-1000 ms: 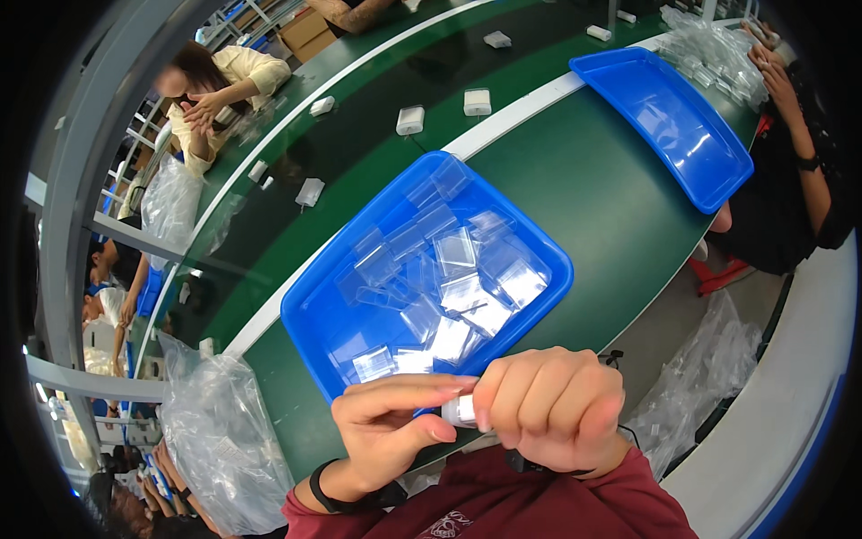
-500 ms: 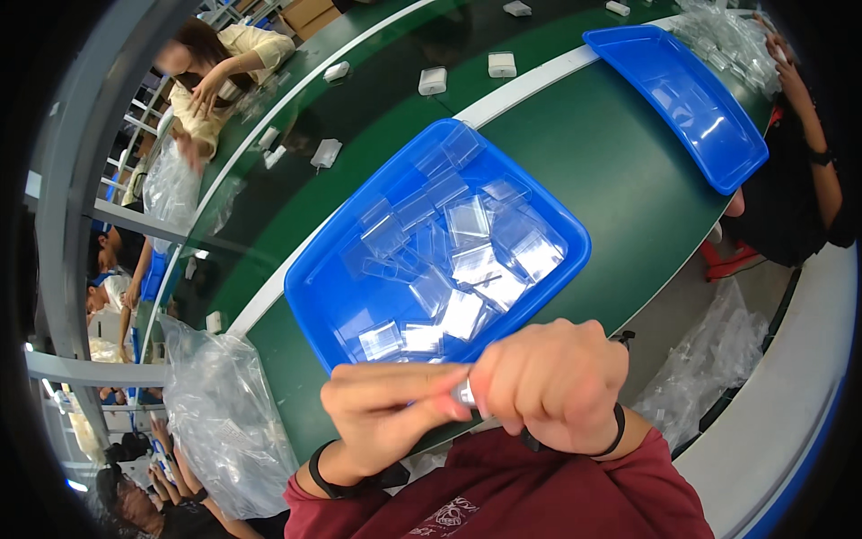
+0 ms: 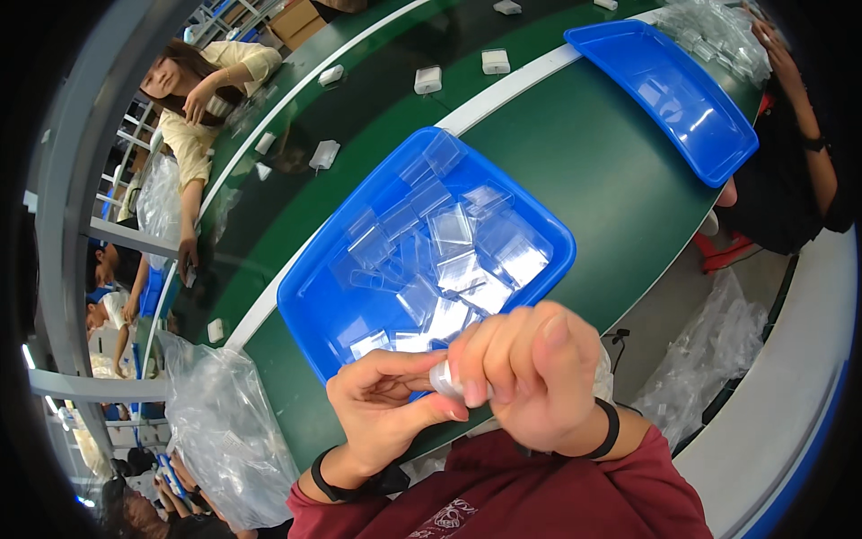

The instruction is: Assembling small plastic components at a factory production line.

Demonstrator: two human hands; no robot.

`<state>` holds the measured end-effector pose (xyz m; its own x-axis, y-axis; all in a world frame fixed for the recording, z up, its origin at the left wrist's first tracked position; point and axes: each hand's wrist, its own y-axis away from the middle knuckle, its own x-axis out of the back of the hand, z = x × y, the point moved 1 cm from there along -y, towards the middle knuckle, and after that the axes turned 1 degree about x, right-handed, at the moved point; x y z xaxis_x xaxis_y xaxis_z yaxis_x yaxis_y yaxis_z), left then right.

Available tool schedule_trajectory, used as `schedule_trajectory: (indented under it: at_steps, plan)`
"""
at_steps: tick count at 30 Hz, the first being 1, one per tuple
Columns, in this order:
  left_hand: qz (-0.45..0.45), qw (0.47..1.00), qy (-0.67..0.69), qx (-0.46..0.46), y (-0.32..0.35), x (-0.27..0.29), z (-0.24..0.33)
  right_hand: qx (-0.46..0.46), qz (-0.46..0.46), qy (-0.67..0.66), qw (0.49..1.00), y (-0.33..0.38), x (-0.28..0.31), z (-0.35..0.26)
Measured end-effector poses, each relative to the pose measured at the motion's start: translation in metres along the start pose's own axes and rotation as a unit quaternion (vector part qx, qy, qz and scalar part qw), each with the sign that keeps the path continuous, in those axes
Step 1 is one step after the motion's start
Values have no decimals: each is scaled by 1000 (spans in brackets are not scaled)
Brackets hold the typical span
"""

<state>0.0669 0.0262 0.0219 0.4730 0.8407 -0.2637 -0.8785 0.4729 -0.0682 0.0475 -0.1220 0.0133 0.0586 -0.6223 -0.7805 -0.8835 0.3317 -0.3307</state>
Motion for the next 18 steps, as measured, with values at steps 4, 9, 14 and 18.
schedule_trajectory:
  at_steps: [4,9,14,18]
  plan:
    - [1,944,-274,-183,-11,1,6,-70,129,42,988,-18,-9,-1]
    - [-59,880,-384,-272,-11,-6,14,-233,180,-152,943,-24,-4,-7]
    - [-44,984,-172,-33,-8,5,9,-203,177,21,963,-23,-6,-11]
    - [-93,940,-298,-135,-11,4,13,-222,122,0,967,-20,-5,-12]
